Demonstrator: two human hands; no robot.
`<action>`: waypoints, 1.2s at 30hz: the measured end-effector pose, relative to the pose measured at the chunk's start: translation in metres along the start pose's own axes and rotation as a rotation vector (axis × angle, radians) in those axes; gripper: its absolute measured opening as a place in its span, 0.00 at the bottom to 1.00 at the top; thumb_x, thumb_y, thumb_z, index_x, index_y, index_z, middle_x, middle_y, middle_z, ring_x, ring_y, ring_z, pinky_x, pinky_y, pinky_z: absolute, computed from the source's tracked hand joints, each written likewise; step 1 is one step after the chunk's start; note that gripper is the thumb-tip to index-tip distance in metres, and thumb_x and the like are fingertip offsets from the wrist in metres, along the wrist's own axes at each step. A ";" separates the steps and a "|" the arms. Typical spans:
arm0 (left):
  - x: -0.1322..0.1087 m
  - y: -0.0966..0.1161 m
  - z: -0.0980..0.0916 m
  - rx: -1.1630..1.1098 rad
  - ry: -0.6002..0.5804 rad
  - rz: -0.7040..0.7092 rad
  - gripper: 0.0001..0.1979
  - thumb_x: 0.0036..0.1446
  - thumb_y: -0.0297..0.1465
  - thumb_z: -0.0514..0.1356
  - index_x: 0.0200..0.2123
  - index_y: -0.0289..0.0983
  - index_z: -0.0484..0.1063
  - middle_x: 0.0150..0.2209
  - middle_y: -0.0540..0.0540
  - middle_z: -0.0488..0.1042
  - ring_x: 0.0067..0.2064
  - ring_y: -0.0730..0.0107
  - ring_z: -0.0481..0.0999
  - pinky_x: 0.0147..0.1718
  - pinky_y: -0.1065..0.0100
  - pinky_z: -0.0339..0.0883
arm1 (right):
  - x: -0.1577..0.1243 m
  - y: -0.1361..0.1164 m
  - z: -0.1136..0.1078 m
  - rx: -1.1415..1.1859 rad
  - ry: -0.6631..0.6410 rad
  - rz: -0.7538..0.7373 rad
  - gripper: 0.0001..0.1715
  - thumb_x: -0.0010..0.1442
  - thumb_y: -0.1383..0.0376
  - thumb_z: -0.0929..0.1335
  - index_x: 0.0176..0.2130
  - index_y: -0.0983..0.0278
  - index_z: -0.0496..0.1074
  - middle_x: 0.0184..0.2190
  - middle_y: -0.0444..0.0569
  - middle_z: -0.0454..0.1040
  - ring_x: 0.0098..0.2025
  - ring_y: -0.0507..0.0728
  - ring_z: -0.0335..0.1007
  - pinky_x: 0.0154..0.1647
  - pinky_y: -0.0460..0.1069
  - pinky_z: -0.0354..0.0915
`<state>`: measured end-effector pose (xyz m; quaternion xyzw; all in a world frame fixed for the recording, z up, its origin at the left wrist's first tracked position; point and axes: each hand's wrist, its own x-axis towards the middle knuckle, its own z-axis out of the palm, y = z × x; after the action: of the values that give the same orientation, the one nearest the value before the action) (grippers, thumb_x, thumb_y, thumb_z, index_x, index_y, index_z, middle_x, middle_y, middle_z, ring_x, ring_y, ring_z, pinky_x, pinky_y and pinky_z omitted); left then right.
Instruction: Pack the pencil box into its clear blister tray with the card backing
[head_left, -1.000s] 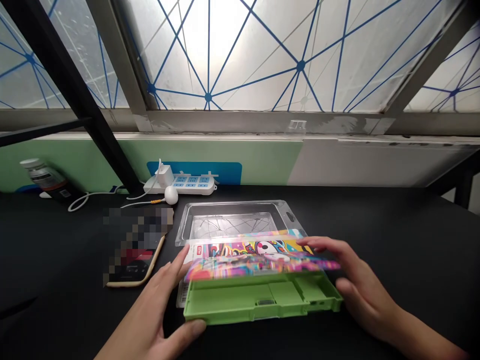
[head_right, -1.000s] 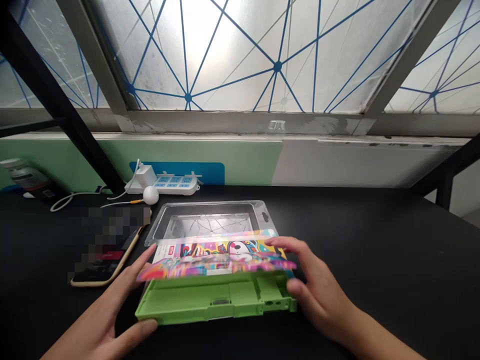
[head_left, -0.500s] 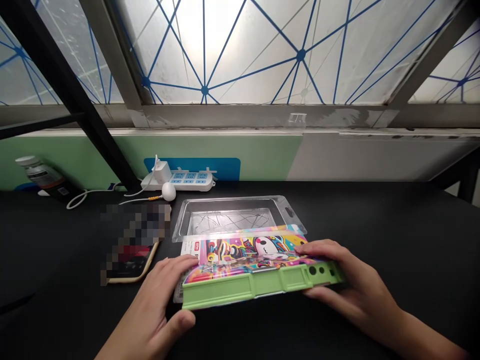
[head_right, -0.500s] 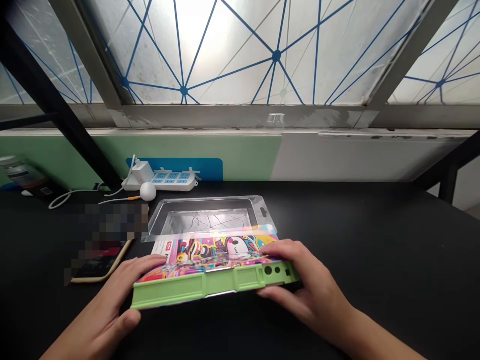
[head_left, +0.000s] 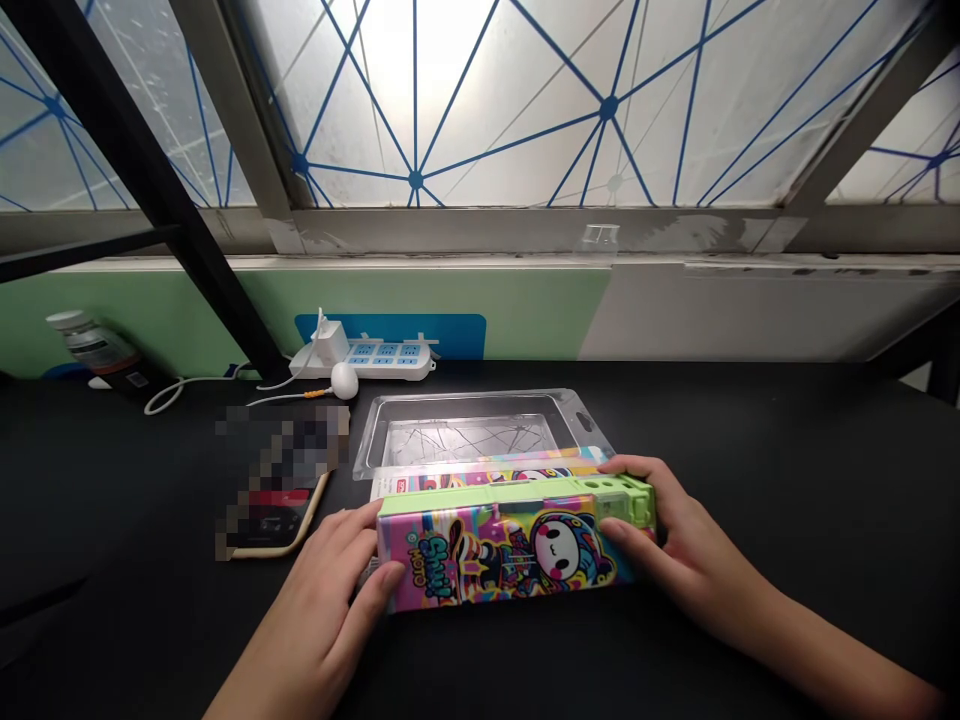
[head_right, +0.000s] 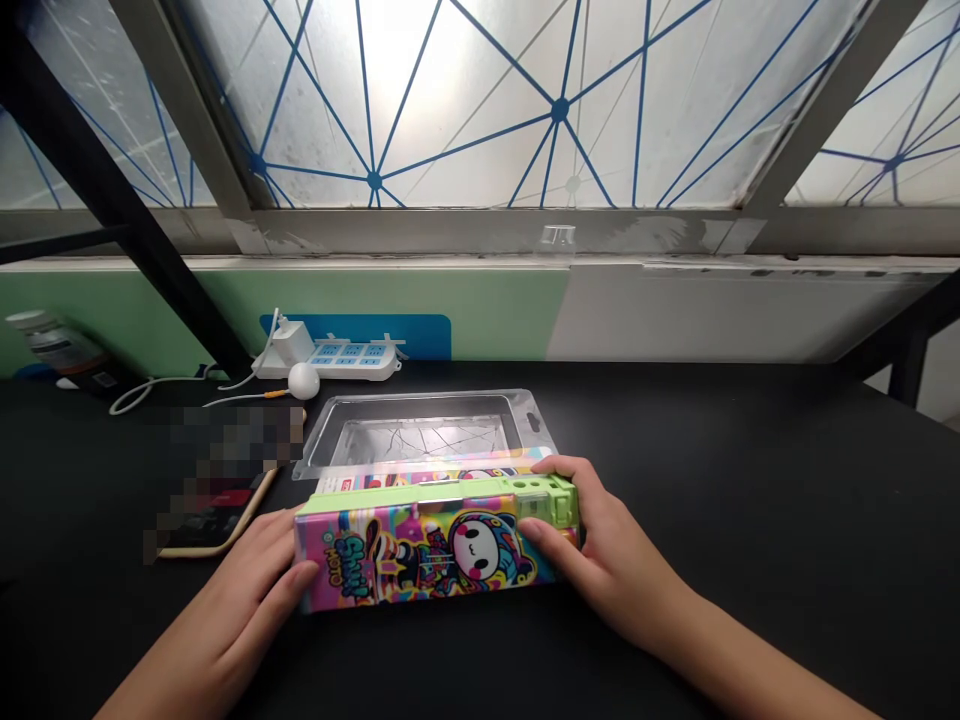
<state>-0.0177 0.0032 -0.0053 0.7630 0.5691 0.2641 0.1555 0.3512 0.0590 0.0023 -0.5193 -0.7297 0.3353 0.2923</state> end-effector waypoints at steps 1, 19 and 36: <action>0.000 -0.002 0.000 0.005 0.007 -0.007 0.20 0.72 0.41 0.49 0.60 0.46 0.72 0.66 0.45 0.69 0.65 0.52 0.68 0.62 0.52 0.67 | 0.000 -0.001 -0.001 -0.007 -0.016 0.033 0.25 0.67 0.48 0.65 0.57 0.56 0.57 0.43 0.51 0.79 0.39 0.63 0.80 0.37 0.55 0.77; -0.013 -0.014 0.001 0.039 -0.054 -0.089 0.32 0.66 0.45 0.59 0.71 0.50 0.58 0.68 0.45 0.66 0.69 0.46 0.63 0.63 0.49 0.65 | 0.028 -0.019 -0.011 -0.551 0.027 -0.258 0.18 0.70 0.51 0.62 0.47 0.58 0.74 0.49 0.54 0.77 0.49 0.65 0.71 0.47 0.59 0.64; -0.008 -0.005 -0.001 -0.195 -0.056 -0.128 0.41 0.66 0.39 0.60 0.74 0.52 0.41 0.68 0.44 0.66 0.70 0.54 0.62 0.66 0.50 0.61 | 0.064 -0.073 0.057 -0.701 -0.021 -0.514 0.12 0.72 0.66 0.61 0.38 0.64 0.71 0.36 0.53 0.73 0.38 0.61 0.68 0.40 0.56 0.63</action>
<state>-0.0237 -0.0025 -0.0092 0.7136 0.5836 0.2862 0.2615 0.2478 0.0921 0.0308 -0.3851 -0.9080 -0.0115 0.1649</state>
